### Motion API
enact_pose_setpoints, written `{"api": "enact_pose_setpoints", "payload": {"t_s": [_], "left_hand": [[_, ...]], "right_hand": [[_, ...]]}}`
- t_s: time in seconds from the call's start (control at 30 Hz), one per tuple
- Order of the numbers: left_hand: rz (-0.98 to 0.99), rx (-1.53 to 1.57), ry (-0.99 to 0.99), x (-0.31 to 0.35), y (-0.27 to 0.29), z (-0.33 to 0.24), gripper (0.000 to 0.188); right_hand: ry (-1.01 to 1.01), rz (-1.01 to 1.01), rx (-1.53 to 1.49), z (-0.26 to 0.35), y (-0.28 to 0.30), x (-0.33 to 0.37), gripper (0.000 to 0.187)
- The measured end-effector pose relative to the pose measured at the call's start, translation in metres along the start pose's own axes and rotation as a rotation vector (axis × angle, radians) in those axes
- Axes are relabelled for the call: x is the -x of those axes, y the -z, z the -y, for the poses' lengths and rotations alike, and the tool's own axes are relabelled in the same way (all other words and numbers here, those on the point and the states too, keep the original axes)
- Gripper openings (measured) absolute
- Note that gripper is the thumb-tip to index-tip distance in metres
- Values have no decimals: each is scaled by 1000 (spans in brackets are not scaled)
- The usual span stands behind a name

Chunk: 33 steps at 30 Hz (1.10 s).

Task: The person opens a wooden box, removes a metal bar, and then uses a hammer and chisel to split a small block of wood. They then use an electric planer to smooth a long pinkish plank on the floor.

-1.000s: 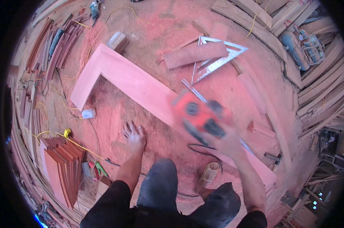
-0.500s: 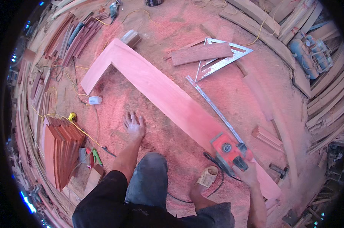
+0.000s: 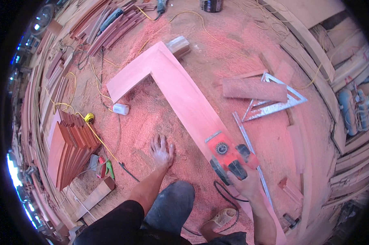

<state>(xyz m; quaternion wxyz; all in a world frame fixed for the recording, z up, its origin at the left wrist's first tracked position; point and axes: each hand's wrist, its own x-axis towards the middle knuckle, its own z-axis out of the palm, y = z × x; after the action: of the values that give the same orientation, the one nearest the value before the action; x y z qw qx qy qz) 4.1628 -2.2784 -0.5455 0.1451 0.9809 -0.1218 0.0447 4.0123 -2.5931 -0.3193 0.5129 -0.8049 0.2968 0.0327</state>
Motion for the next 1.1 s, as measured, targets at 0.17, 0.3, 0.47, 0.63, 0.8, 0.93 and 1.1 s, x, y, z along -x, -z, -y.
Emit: {"api": "enact_pose_setpoints", "payload": {"t_s": [0.17,0.3,0.47,0.63,0.8,0.93,1.1], "left_hand": [[32,25,26,-2,3,0,63],[61,20,45,-6,9,-2,62],[98,29,60,-9,12,-3,62],[187,19,94,-5,7,5,65],[211,-14,-110,1,-12,18,68],[116,-57,-118,5,-23,25,66],[164,-137,-45,3,-24,23,64]], "right_hand": [[-40,92,137,66,-19,-62,39],[1,127,91,100,-50,-117,38],[25,130,143,135,-87,-175,38],[215,-6,257,177,-138,-237,50],[158,11,-13,214,-168,-240,46],[90,-19,-243,206,-119,-183,43],[130,-119,-264,161,-14,-73,44]]}}
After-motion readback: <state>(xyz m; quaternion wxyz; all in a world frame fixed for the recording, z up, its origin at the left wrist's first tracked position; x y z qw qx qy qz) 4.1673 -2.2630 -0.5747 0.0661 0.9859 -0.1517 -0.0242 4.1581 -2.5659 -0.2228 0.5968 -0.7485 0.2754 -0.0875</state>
